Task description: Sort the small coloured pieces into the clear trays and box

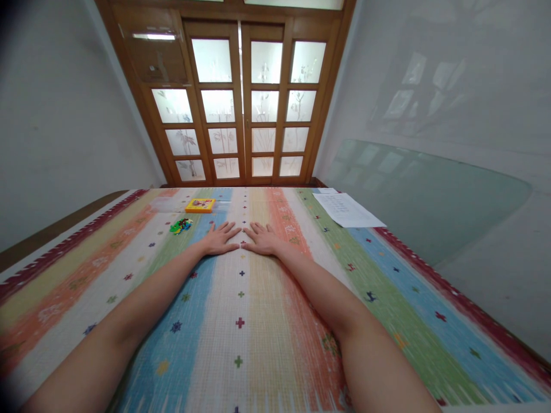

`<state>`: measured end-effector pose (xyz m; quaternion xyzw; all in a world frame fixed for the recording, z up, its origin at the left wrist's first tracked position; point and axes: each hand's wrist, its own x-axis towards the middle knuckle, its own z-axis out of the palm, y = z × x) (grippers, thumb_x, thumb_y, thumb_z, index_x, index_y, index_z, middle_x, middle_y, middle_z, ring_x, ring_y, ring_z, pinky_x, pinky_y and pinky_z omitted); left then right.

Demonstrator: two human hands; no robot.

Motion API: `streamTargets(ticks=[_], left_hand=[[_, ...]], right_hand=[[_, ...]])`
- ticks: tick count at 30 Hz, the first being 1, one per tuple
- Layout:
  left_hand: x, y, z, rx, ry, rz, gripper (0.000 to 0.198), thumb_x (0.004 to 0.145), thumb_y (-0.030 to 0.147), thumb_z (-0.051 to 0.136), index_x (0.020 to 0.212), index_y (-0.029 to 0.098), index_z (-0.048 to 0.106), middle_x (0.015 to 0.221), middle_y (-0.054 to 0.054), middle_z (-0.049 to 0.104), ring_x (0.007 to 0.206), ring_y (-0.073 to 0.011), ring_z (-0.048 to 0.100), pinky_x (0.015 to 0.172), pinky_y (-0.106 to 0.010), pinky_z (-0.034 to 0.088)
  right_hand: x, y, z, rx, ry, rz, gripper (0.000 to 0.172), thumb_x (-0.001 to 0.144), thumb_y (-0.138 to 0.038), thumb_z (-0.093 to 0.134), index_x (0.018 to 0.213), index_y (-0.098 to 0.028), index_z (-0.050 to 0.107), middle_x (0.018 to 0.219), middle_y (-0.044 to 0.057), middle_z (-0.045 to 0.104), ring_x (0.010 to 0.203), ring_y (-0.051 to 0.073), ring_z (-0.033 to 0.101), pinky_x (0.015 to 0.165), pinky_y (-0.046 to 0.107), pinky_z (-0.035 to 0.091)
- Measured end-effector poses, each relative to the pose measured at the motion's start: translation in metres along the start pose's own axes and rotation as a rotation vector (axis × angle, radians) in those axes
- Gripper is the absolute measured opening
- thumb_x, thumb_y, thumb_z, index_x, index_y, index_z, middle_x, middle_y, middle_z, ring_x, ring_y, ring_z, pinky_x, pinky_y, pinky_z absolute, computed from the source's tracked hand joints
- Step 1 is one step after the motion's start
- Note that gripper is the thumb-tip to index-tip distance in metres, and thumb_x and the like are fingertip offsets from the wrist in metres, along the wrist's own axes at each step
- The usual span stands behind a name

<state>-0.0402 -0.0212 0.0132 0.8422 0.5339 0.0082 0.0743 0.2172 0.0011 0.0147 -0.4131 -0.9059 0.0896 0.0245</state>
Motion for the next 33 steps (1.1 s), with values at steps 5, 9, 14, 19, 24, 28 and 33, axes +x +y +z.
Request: streamTargets(ticks=[5, 9, 14, 19, 24, 28, 33], left_hand=[[0.0003, 0.0003, 0.0005, -0.002, -0.002, -0.008, 0.087, 0.095, 0.085, 0.034, 0.169, 0.039, 0.026, 0.179, -0.005, 0.012, 0.165, -0.0389, 0.009, 0.127, -0.07, 0.0], [-0.0001, 0.0002, 0.0006, 0.001, 0.007, -0.008, 0.085, 0.097, 0.083, 0.034, 0.169, 0.038, 0.026, 0.179, -0.005, 0.012, 0.165, -0.0378, 0.01, 0.128, -0.069, 0.0], [-0.001, -0.0009, 0.0002, -0.002, 0.002, -0.008, 0.084, 0.097, 0.081, 0.036, 0.169, 0.038, 0.027, 0.179, -0.004, 0.013, 0.165, -0.0359, 0.01, 0.129, -0.066, 0.002], [-0.0002, -0.0024, 0.0019, 0.001, 0.016, 0.004, 0.084, 0.097, 0.081, 0.036, 0.169, 0.037, 0.029, 0.179, -0.005, 0.015, 0.164, -0.0364, 0.012, 0.129, -0.067, 0.005], [-0.0001, -0.0019, 0.0016, -0.003, 0.014, -0.005, 0.084, 0.097, 0.081, 0.037, 0.168, 0.037, 0.03, 0.179, -0.004, 0.015, 0.165, -0.0366, 0.011, 0.129, -0.066, 0.005], [0.0001, -0.0024, 0.0015, -0.003, 0.012, 0.0, 0.084, 0.097, 0.081, 0.036, 0.169, 0.036, 0.03, 0.179, -0.004, 0.016, 0.165, -0.0369, 0.011, 0.129, -0.066, 0.005], [0.0007, -0.0036, 0.0027, -0.002, 0.022, 0.004, 0.084, 0.097, 0.08, 0.037, 0.168, 0.036, 0.031, 0.178, -0.004, 0.016, 0.164, -0.0366, 0.013, 0.129, -0.065, 0.006]], right_hand=[[-0.0018, -0.0012, -0.0006, -0.009, 0.016, -0.009, 0.089, 0.099, -0.083, 0.027, 0.169, -0.029, 0.031, 0.177, 0.009, 0.018, 0.164, 0.033, 0.016, 0.132, 0.055, 0.01], [-0.002, -0.0017, -0.0003, -0.023, 0.028, -0.012, 0.086, 0.101, -0.08, 0.027, 0.169, -0.027, 0.033, 0.177, 0.01, 0.019, 0.163, 0.032, 0.017, 0.132, 0.055, 0.012], [-0.0009, -0.0005, 0.0007, -0.015, 0.028, -0.004, 0.085, 0.101, -0.08, 0.027, 0.169, -0.03, 0.033, 0.176, 0.008, 0.021, 0.163, 0.032, 0.018, 0.132, 0.054, 0.013], [-0.0015, -0.0001, 0.0002, -0.014, 0.029, -0.003, 0.084, 0.101, -0.079, 0.028, 0.169, -0.029, 0.033, 0.176, 0.008, 0.021, 0.163, 0.032, 0.019, 0.132, 0.053, 0.013], [-0.0019, -0.0008, -0.0007, -0.004, 0.034, 0.001, 0.083, 0.101, -0.079, 0.029, 0.169, -0.031, 0.033, 0.176, 0.006, 0.022, 0.163, 0.032, 0.019, 0.132, 0.053, 0.013], [-0.0018, -0.0005, -0.0008, -0.003, 0.03, 0.001, 0.085, 0.101, -0.08, 0.028, 0.169, -0.029, 0.033, 0.176, 0.008, 0.021, 0.163, 0.032, 0.019, 0.132, 0.054, 0.013], [-0.0008, 0.0006, 0.0005, -0.009, 0.034, -0.001, 0.084, 0.101, -0.08, 0.028, 0.168, -0.029, 0.034, 0.176, 0.009, 0.022, 0.163, 0.032, 0.02, 0.131, 0.054, 0.014]])
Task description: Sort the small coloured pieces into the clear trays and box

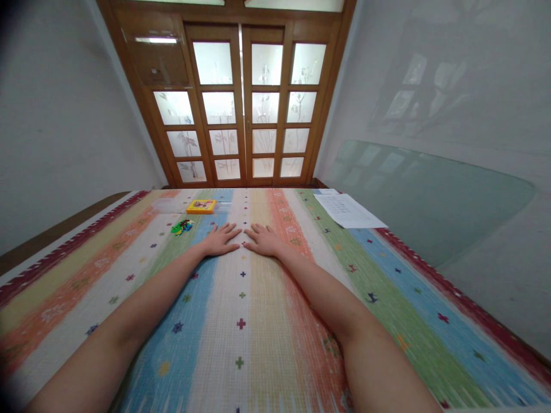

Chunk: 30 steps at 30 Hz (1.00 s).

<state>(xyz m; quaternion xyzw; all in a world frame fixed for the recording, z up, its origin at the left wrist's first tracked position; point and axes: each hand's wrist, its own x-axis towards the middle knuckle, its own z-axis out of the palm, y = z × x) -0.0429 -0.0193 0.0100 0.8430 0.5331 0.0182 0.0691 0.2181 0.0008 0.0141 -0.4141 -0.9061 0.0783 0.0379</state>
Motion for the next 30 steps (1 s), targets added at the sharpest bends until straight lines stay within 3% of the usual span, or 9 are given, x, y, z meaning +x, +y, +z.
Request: streamTargets(ticks=[20, 30], left_hand=[[0.0005, -0.001, 0.0012, 0.006, 0.0, -0.001, 0.083, 0.098, 0.078, 0.037, 0.168, 0.036, 0.03, 0.178, -0.004, 0.017, 0.164, -0.0341, 0.014, 0.13, -0.062, 0.007], [0.0028, -0.0067, 0.0065, -0.01, 0.034, 0.031, 0.082, 0.098, 0.078, 0.039, 0.167, 0.034, 0.034, 0.177, -0.007, 0.021, 0.164, -0.0367, 0.017, 0.13, -0.064, 0.007]], right_hand=[[-0.0013, -0.0014, -0.0015, 0.003, 0.003, -0.001, 0.084, 0.101, -0.079, 0.028, 0.168, -0.029, 0.035, 0.176, 0.008, 0.022, 0.163, 0.031, 0.02, 0.131, 0.053, 0.015], [0.0005, 0.0012, 0.0016, 0.004, 0.016, -0.005, 0.082, 0.102, -0.078, 0.031, 0.168, -0.029, 0.036, 0.176, 0.009, 0.024, 0.162, 0.032, 0.021, 0.131, 0.054, 0.015]])
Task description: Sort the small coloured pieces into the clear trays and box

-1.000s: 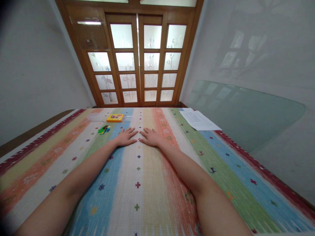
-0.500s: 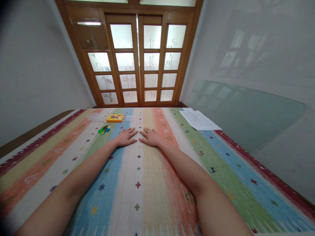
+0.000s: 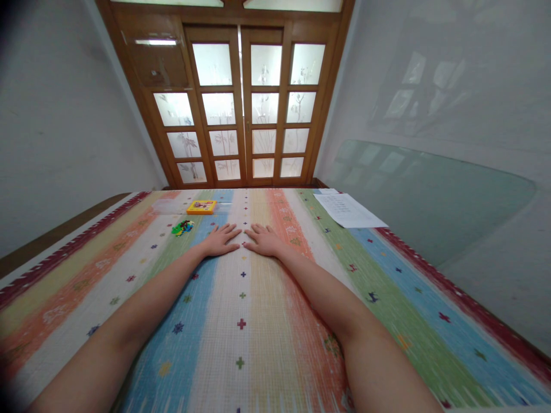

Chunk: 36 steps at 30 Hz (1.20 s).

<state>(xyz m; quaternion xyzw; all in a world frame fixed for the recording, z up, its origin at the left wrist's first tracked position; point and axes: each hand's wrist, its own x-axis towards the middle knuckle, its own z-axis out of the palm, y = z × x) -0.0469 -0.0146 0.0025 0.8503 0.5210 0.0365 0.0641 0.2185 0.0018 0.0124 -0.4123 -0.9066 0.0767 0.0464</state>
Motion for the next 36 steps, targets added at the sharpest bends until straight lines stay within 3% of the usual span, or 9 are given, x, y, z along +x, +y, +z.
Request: streamTargets(ticks=[21, 24, 27, 29, 32, 36], left_hand=[[0.003, -0.009, 0.01, -0.052, 0.049, 0.04, 0.079, 0.099, 0.074, 0.046, 0.165, 0.033, 0.039, 0.176, -0.01, 0.024, 0.163, -0.0396, 0.018, 0.128, -0.067, 0.01], [0.005, -0.012, 0.012, -0.051, 0.089, 0.058, 0.075, 0.099, 0.072, 0.048, 0.163, 0.033, 0.043, 0.174, -0.009, 0.031, 0.161, -0.0378, 0.025, 0.128, -0.063, 0.016], [0.007, -0.024, 0.008, -0.055, 0.184, 0.066, 0.063, 0.1, 0.062, 0.052, 0.154, 0.029, 0.057, 0.165, -0.008, 0.048, 0.154, -0.0321, 0.04, 0.128, -0.051, 0.026], [0.007, -0.04, 0.001, -0.063, 0.297, 0.006, 0.054, 0.101, 0.053, 0.054, 0.145, 0.024, 0.065, 0.156, -0.01, 0.058, 0.147, -0.0302, 0.049, 0.126, -0.047, 0.032], [-0.003, -0.075, -0.011, -0.09, 0.481, -0.217, 0.045, 0.101, 0.044, 0.053, 0.133, 0.019, 0.073, 0.145, -0.011, 0.066, 0.138, -0.0296, 0.056, 0.122, -0.044, 0.037], [-0.027, -0.125, -0.019, -0.047, 0.602, -0.571, 0.044, 0.097, 0.04, 0.054, 0.129, 0.016, 0.073, 0.145, -0.016, 0.065, 0.135, -0.035, 0.056, 0.119, -0.05, 0.039]], right_hand=[[0.003, 0.005, 0.012, 0.047, 0.092, -0.015, 0.072, 0.103, -0.071, 0.045, 0.163, -0.031, 0.045, 0.172, 0.012, 0.034, 0.159, 0.034, 0.029, 0.129, 0.056, 0.018], [0.004, 0.006, 0.012, 0.048, 0.132, -0.03, 0.068, 0.103, -0.068, 0.051, 0.159, -0.03, 0.051, 0.168, 0.013, 0.041, 0.156, 0.033, 0.035, 0.127, 0.054, 0.024], [0.004, 0.007, 0.007, 0.071, 0.221, -0.079, 0.05, 0.106, -0.056, 0.052, 0.144, -0.026, 0.066, 0.153, 0.013, 0.059, 0.144, 0.029, 0.051, 0.12, 0.046, 0.036], [0.004, 0.008, 0.004, 0.102, 0.296, -0.083, 0.039, 0.108, -0.045, 0.05, 0.13, -0.023, 0.074, 0.138, 0.012, 0.069, 0.13, 0.026, 0.061, 0.113, 0.04, 0.042], [0.005, 0.011, 0.004, 0.146, 0.349, -0.041, 0.034, 0.109, -0.038, 0.05, 0.118, -0.022, 0.078, 0.122, 0.01, 0.076, 0.114, 0.024, 0.067, 0.102, 0.036, 0.048], [0.007, 0.014, 0.01, 0.142, 0.341, -0.055, 0.029, 0.108, -0.037, 0.052, 0.114, -0.022, 0.077, 0.12, 0.01, 0.075, 0.112, 0.023, 0.066, 0.096, 0.034, 0.048]])
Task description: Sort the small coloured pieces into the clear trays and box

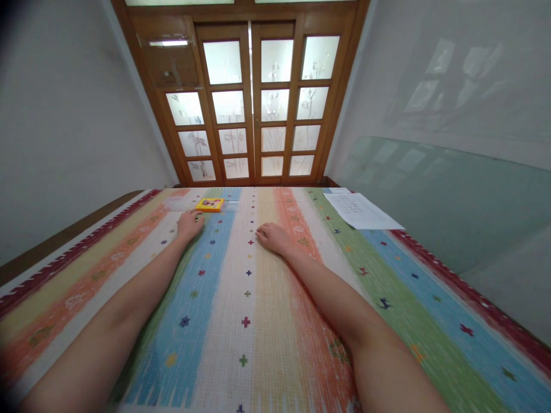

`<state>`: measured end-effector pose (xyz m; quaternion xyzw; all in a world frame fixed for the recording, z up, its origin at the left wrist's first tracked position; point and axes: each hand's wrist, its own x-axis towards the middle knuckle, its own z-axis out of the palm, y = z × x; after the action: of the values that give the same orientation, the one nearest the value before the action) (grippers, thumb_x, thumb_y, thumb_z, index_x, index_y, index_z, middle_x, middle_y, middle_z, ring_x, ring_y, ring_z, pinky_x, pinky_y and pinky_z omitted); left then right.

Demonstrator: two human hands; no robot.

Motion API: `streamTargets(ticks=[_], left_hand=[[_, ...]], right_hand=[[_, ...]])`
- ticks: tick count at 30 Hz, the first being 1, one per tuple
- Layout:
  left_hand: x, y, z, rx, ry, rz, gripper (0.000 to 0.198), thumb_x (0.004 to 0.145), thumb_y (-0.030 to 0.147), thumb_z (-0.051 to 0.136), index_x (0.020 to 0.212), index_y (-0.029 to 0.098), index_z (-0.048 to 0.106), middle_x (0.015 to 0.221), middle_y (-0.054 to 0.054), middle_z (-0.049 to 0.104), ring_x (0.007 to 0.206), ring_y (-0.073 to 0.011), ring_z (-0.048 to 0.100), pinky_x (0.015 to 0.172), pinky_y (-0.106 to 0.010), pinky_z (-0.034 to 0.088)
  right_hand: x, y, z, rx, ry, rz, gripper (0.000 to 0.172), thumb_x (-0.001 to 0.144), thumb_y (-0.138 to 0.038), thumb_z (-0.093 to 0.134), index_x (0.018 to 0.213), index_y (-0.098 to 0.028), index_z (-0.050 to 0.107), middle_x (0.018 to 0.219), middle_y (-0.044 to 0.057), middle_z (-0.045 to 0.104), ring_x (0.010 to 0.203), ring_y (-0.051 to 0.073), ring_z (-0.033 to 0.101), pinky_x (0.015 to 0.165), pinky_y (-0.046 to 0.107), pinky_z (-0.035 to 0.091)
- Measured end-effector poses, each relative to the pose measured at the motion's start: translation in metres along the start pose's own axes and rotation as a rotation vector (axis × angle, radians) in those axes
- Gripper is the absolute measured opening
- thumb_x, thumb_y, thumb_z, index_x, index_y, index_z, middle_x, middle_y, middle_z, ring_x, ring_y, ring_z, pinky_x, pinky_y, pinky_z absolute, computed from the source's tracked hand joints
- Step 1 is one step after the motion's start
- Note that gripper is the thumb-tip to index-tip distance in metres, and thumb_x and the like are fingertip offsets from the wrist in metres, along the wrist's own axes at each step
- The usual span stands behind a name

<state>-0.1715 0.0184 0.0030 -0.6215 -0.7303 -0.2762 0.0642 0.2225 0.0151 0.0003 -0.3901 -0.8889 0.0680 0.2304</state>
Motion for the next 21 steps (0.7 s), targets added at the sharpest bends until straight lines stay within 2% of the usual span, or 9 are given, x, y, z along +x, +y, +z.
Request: streamTargets(ticks=[2, 4, 6, 9, 14, 21], left_hand=[[0.003, -0.021, -0.002, 0.033, -0.02, -0.11, 0.049, 0.097, 0.045, 0.055, 0.132, 0.015, 0.071, 0.144, -0.018, 0.065, 0.135, -0.0361, 0.056, 0.117, -0.049, 0.04], [0.006, -0.035, -0.002, 0.004, -0.121, -0.163, 0.053, 0.098, 0.048, 0.052, 0.136, 0.016, 0.068, 0.143, -0.017, 0.066, 0.133, -0.0347, 0.06, 0.113, -0.046, 0.045], [0.009, -0.042, 0.001, -0.023, -0.202, -0.138, 0.052, 0.098, 0.049, 0.051, 0.137, 0.018, 0.068, 0.144, -0.015, 0.067, 0.132, -0.0332, 0.061, 0.111, -0.044, 0.047], [0.012, -0.043, 0.004, -0.056, -0.253, 0.006, 0.048, 0.097, 0.045, 0.052, 0.133, 0.018, 0.07, 0.143, -0.012, 0.068, 0.133, -0.0308, 0.061, 0.115, -0.042, 0.045], [0.007, -0.025, 0.006, -0.175, -0.293, 0.196, 0.047, 0.093, 0.043, 0.056, 0.129, 0.019, 0.072, 0.14, -0.01, 0.07, 0.13, -0.029, 0.063, 0.118, -0.043, 0.045], [-0.009, 0.029, 0.008, -0.291, -0.399, 0.395, 0.05, 0.091, 0.046, 0.06, 0.132, 0.021, 0.071, 0.143, -0.009, 0.068, 0.134, -0.029, 0.061, 0.121, -0.046, 0.044]], right_hand=[[0.0, 0.001, 0.003, -0.025, -0.003, -0.039, 0.028, 0.107, -0.037, 0.054, 0.115, -0.022, 0.076, 0.123, 0.01, 0.074, 0.115, 0.024, 0.064, 0.099, 0.035, 0.047], [0.001, 0.001, 0.005, -0.053, -0.012, -0.066, 0.027, 0.107, -0.037, 0.056, 0.117, -0.022, 0.075, 0.124, 0.011, 0.072, 0.117, 0.025, 0.062, 0.101, 0.036, 0.045], [0.001, 0.001, 0.005, -0.072, -0.024, -0.076, 0.027, 0.107, -0.037, 0.056, 0.119, -0.021, 0.075, 0.125, 0.012, 0.071, 0.118, 0.025, 0.061, 0.103, 0.037, 0.044], [0.002, 0.001, 0.004, -0.077, -0.034, -0.076, 0.027, 0.106, -0.036, 0.056, 0.121, -0.021, 0.074, 0.126, 0.012, 0.07, 0.119, 0.026, 0.06, 0.105, 0.039, 0.043], [0.001, -0.002, 0.002, -0.067, -0.047, -0.05, 0.031, 0.107, -0.037, 0.055, 0.124, -0.022, 0.075, 0.129, 0.012, 0.069, 0.121, 0.027, 0.06, 0.107, 0.04, 0.043], [0.001, -0.004, -0.001, -0.053, -0.061, -0.038, 0.034, 0.107, -0.038, 0.053, 0.127, -0.022, 0.075, 0.131, 0.012, 0.068, 0.122, 0.028, 0.059, 0.109, 0.042, 0.042]])
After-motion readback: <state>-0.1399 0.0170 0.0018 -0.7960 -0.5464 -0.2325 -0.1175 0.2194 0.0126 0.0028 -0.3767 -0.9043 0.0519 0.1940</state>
